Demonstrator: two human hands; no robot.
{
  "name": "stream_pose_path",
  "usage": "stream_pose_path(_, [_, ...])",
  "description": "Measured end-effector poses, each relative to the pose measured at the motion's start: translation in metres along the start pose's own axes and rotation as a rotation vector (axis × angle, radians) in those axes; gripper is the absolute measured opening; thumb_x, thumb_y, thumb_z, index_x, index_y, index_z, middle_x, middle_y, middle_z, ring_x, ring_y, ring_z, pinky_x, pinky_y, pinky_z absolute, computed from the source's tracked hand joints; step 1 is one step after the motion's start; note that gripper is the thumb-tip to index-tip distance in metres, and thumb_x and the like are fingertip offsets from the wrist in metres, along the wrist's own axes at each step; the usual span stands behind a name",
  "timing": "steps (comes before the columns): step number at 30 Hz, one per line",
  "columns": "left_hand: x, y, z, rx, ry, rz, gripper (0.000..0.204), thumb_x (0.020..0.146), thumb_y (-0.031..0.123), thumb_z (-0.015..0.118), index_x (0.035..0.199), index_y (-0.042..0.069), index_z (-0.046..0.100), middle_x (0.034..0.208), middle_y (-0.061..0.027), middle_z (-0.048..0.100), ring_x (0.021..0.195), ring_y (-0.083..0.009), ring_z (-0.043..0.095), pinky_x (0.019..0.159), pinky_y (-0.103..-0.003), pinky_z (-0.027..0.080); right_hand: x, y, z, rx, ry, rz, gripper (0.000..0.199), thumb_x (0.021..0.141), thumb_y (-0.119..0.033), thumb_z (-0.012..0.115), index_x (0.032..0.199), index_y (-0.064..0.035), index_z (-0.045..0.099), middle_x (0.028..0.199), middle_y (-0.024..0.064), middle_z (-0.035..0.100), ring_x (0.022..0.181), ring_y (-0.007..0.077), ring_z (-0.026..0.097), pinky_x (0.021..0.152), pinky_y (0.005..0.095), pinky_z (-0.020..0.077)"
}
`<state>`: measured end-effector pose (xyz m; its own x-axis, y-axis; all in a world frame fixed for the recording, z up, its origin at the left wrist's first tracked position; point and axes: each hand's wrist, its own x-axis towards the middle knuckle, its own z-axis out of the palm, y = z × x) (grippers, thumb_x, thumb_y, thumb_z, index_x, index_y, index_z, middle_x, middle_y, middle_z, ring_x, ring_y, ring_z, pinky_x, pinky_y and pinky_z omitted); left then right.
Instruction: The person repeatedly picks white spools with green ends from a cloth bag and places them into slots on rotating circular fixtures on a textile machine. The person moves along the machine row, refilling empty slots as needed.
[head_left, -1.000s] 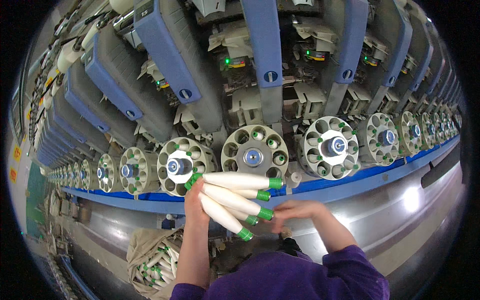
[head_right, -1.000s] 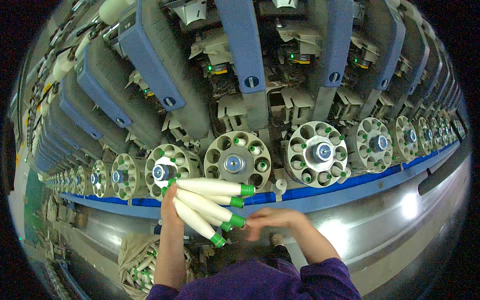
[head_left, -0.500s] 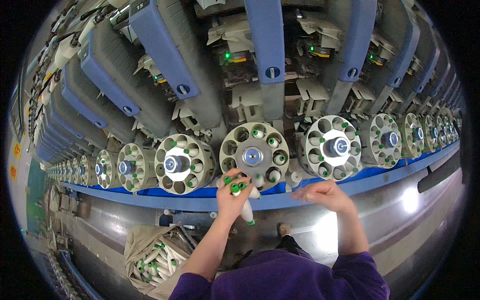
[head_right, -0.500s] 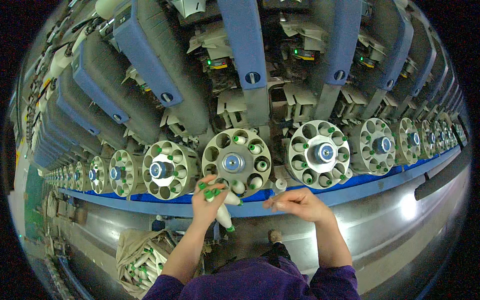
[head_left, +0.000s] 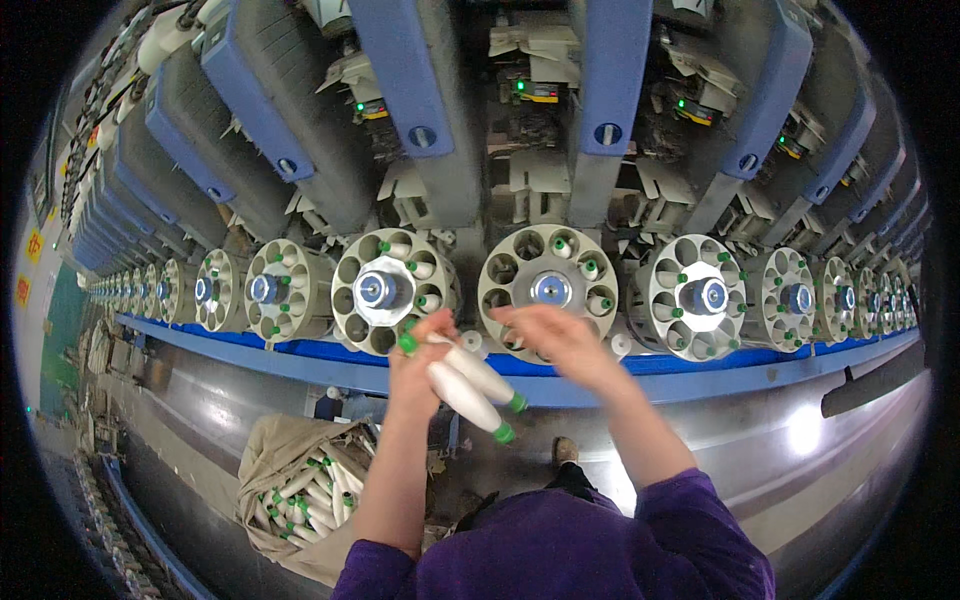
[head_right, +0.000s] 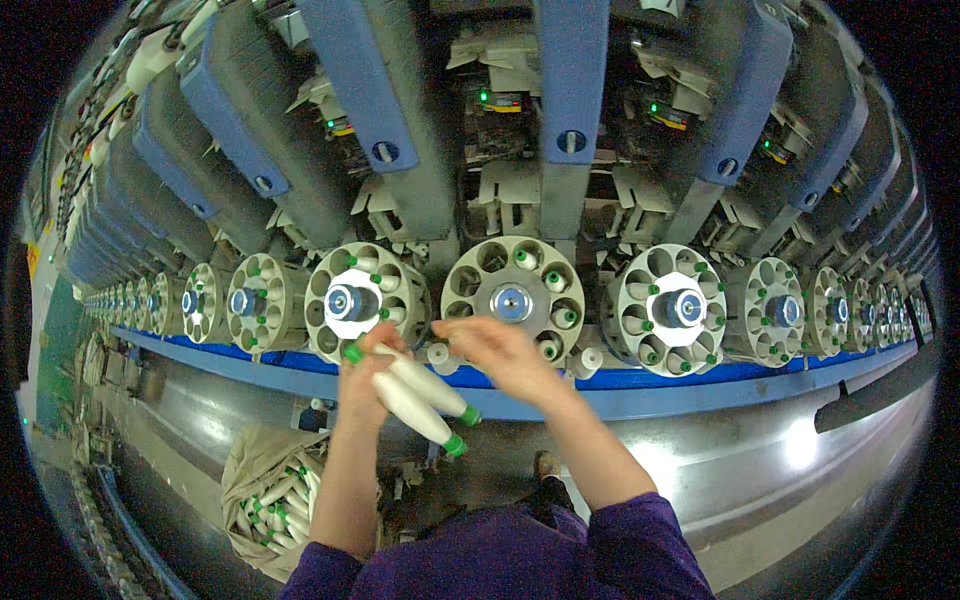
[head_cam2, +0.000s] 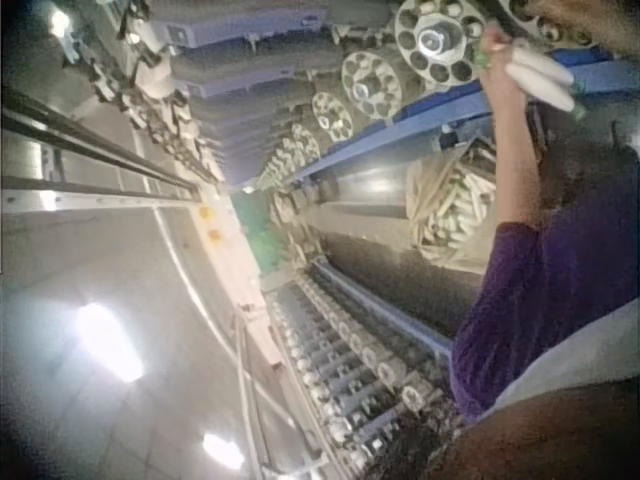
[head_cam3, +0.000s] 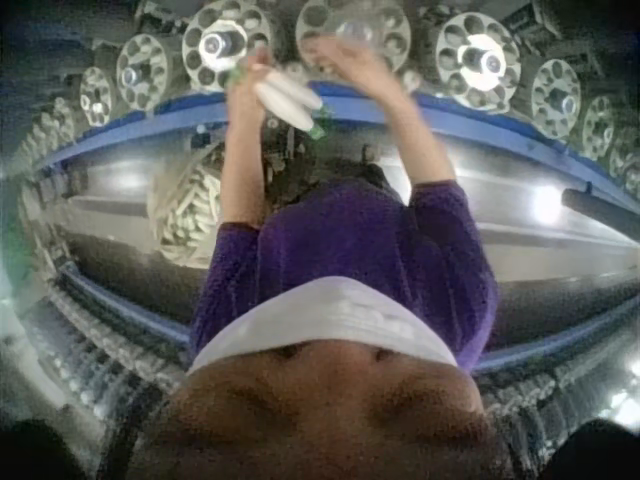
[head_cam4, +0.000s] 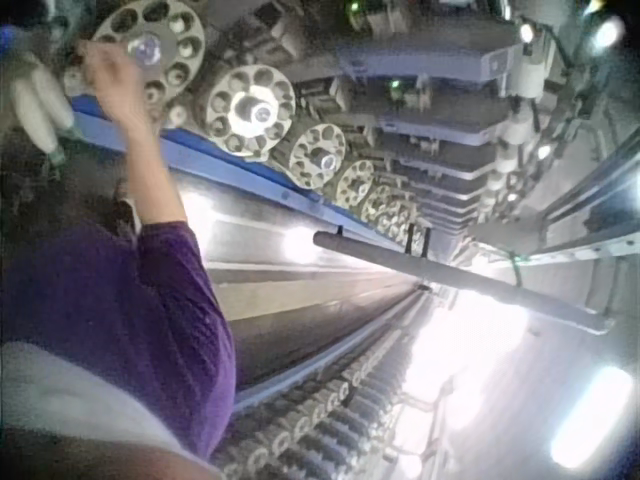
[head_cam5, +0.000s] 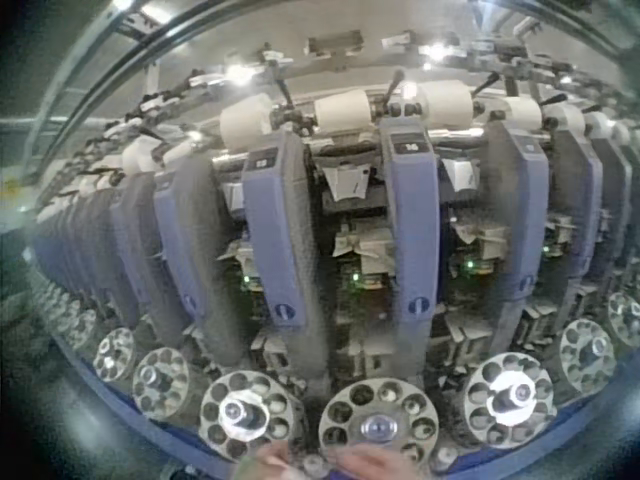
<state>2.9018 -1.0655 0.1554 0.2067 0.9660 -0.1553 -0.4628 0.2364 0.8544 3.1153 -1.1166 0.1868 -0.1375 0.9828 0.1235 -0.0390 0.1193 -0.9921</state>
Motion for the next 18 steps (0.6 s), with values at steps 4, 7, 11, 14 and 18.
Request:
stream_pose_path(4, [-0.005,0.062,-0.041,-0.297,0.022,0.247,0.05,0.063,-0.004,0.048,0.112,-0.002,0.057,0.088,-0.0094,0.051,0.084,-0.0225,0.054,0.089,-0.041,0.049,-0.005,0.046,0.049,-0.072,-0.422,0.494,0.045,0.091,-0.046,0.047,0.098,-0.0018,0.053,0.072,0.0034,0.054,0.06,0.0146,0.049,0.058,0.0317,0.0438])
stream_pose_path(7, [-0.023,0.086,-0.071,-0.336,0.194,0.376,0.05,0.065,-0.003,0.047,0.114,-0.003,0.055,0.095,-0.0099,0.05,0.089,-0.0216,0.052,0.095,-0.042,0.046,-0.036,0.072,0.041,-0.056,0.078,0.673,0.046,0.091,-0.046,0.048,0.064,-0.0085,0.047,0.06,0.0005,0.045,0.051,0.0109,0.041,0.046,0.0261,0.0358])
stream_pose_path(11, [-0.041,0.085,-0.092,-0.32,0.179,0.419,0.051,0.067,-0.002,0.046,0.118,-0.003,0.052,0.097,-0.0101,0.049,0.091,-0.0211,0.052,0.099,-0.045,0.043,-0.056,0.081,0.057,0.308,0.36,0.457,0.029,0.088,-0.037,0.056,0.076,-0.0117,0.052,0.053,-0.0052,0.036,0.044,0.0054,0.034,0.039,0.021,0.0234])
stream_pose_path(14, [-0.05,0.083,-0.1,-0.292,0.205,0.461,0.051,0.068,-0.002,0.046,0.119,-0.004,0.05,0.097,-0.0103,0.049,0.091,-0.0212,0.052,0.1,-0.046,0.042,-0.047,0.091,0.12,0.306,-0.048,0.434,0.03,0.093,-0.034,0.05,0.078,-0.0077,0.05,0.057,-0.0042,0.037,0.047,0.0058,0.032,0.042,0.0202,0.0253])
stream_pose_path(18, [-0.055,0.082,-0.11,-0.292,0.225,0.513,0.05,0.069,-0.001,0.046,0.118,-0.006,0.049,0.097,-0.0108,0.049,0.091,-0.0213,0.052,0.1,-0.048,0.041,-0.042,0.128,0.177,0.688,-0.355,0.484,0.037,0.092,-0.038,0.051,0.089,-0.0021,0.06,0.059,-0.0025,0.043,0.048,0.0079,0.037,0.044,0.0232,0.0322])
